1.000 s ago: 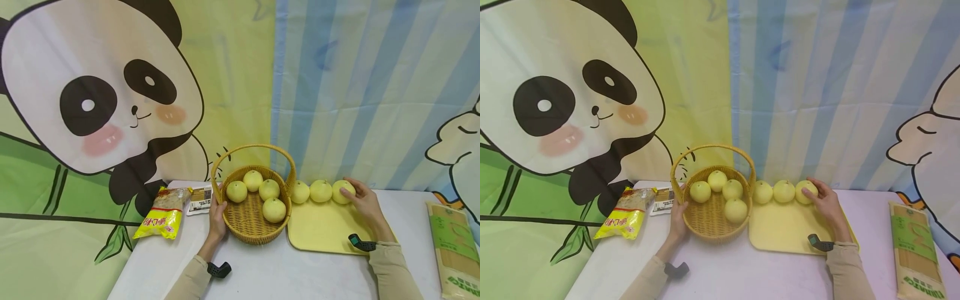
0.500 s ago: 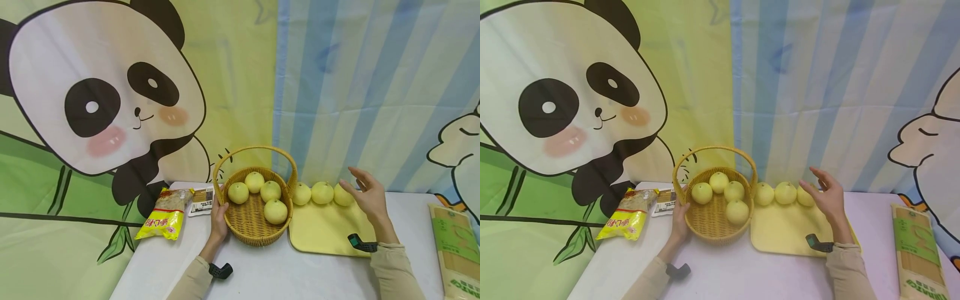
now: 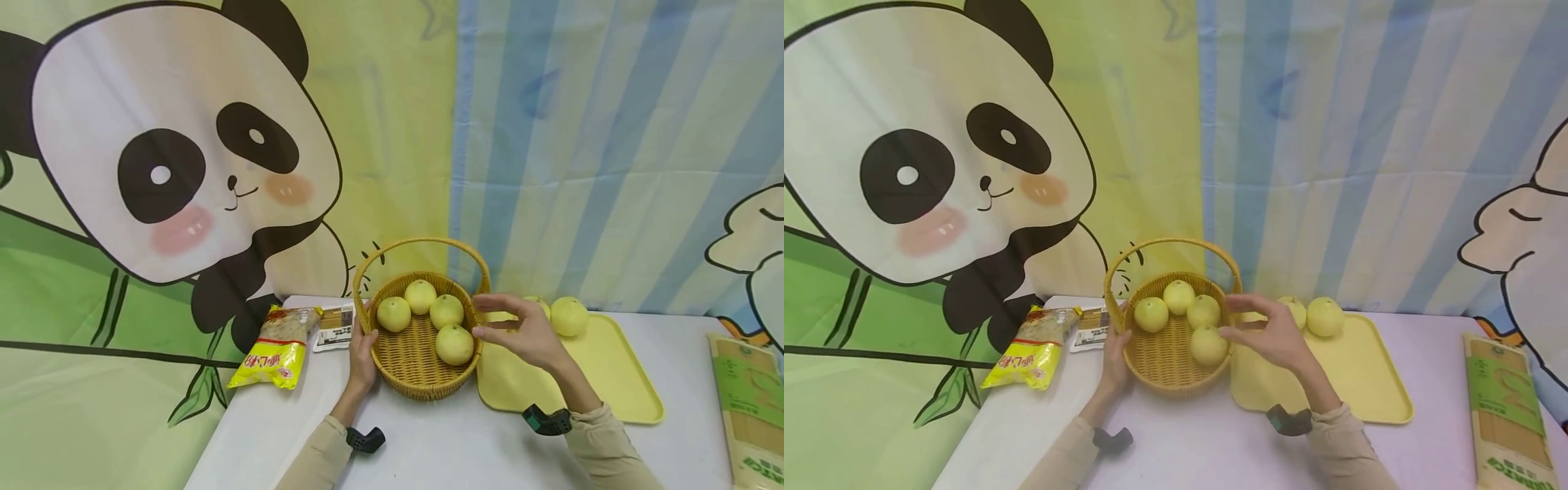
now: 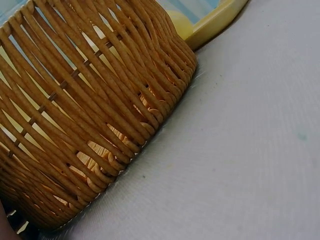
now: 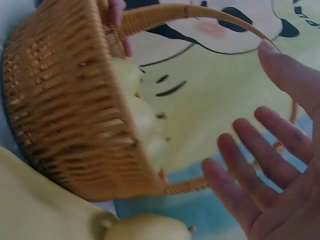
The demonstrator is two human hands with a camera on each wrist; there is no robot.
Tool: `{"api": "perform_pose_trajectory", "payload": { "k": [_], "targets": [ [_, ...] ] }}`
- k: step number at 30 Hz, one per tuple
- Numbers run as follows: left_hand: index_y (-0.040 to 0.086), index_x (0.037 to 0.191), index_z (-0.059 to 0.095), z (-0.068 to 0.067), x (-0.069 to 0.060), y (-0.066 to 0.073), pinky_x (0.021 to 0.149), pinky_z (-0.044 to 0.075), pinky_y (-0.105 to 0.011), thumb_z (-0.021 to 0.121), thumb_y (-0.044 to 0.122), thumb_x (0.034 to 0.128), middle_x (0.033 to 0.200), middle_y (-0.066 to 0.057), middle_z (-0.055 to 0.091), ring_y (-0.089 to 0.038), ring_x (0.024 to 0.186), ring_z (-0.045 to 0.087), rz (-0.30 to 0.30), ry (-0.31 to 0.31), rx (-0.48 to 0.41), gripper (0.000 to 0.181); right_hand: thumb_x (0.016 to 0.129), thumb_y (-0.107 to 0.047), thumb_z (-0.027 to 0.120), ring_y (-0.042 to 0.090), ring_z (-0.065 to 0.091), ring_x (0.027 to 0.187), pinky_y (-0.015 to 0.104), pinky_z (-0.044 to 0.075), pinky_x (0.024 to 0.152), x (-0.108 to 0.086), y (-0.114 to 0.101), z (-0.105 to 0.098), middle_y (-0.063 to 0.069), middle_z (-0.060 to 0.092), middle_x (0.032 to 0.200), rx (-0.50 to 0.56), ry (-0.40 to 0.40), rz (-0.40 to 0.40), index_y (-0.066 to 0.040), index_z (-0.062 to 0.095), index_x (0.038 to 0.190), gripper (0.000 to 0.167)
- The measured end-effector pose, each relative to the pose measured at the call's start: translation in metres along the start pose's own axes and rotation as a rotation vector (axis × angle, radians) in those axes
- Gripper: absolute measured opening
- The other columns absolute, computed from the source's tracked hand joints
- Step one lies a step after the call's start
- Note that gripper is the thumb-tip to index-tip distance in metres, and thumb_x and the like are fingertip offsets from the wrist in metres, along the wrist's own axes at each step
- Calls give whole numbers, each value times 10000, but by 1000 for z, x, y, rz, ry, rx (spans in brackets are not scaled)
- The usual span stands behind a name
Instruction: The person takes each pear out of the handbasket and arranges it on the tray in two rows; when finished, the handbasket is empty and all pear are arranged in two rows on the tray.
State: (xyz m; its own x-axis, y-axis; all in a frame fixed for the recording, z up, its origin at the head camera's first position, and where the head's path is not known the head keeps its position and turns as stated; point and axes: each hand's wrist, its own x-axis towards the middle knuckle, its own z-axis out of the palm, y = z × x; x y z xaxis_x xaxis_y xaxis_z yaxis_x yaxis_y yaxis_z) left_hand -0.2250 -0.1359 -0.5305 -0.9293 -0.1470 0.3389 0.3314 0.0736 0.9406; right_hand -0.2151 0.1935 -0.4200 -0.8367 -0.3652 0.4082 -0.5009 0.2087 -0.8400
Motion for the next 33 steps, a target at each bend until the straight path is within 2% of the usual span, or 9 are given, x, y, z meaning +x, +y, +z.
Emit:
{"api": "perform_pose_trajectory", "payload": {
  "k": [5,10,13,16,21,24,28,30,33],
  "targets": [
    [116,1657,337,0,0,-3,1308,195,-556,397,109,988,1720,-156,340,-369,1595,316,6,11,15,672,863,-214,892,365,651,1294,585,565,1025,9,2,24,166,672,1414,-74,-154,30,-65,649,1428,633],
    [130,1655,348,0,1,-3,1313,182,-546,396,118,988,1726,-135,337,-342,1608,298,7,19,31,669,833,-384,908,385,616,1355,580,506,1113,19,0,35,133,670,1437,-258,-286,25,-70,621,1466,763],
    [128,1659,339,0,1,-2,1315,178,-536,396,125,987,1727,-138,334,-338,1610,293,5,13,35,675,832,-415,903,381,621,1347,556,520,1103,23,-1,38,127,672,1431,-373,-336,19,-55,623,1456,772],
    [129,1661,337,0,1,-2,1311,196,-493,390,129,990,1723,-139,343,-338,1604,308,6,13,37,673,810,-395,926,364,660,1278,534,552,1048,25,0,41,125,701,1376,-471,-355,11,-36,653,1407,749],
    [133,1664,336,0,0,-2,1298,217,-358,384,130,1000,1727,-124,340,-321,1607,305,5,8,36,665,713,-275,997,345,693,1182,507,571,992,26,4,47,107,738,1275,-559,-331,17,-43,701,1304,701],
    [140,1663,339,-1,0,-1,1299,218,-390,388,132,998,1723,-123,349,-322,1604,312,-1,9,37,667,673,-230,1015,328,692,1172,500,568,991,27,7,52,83,741,1252,-573,-310,48,-66,712,1283,700],
    [136,1660,344,-1,0,-1,1303,213,-485,390,130,995,1719,-124,355,-328,1598,323,2,19,41,667,680,-247,1009,319,679,1168,515,550,999,29,11,59,58,738,1234,-591,-307,33,-84,729,1261,666],
    [124,1658,344,-1,0,-1,1304,214,-460,394,123,991,1720,-138,350,-341,1599,318,6,22,37,669,691,-268,1003,320,674,1170,532,537,1010,29,13,62,51,740,1230,-593,-313,6,-87,738,1255,649],
    [119,1658,341,0,1,-2,1294,222,-346,389,121,996,1729,-142,330,-341,1605,305,12,18,36,664,703,-282,997,317,671,1187,548,518,1030,29,14,65,38,747,1243,-586,-320,-31,-101,745,1262,639]
  ]
}}
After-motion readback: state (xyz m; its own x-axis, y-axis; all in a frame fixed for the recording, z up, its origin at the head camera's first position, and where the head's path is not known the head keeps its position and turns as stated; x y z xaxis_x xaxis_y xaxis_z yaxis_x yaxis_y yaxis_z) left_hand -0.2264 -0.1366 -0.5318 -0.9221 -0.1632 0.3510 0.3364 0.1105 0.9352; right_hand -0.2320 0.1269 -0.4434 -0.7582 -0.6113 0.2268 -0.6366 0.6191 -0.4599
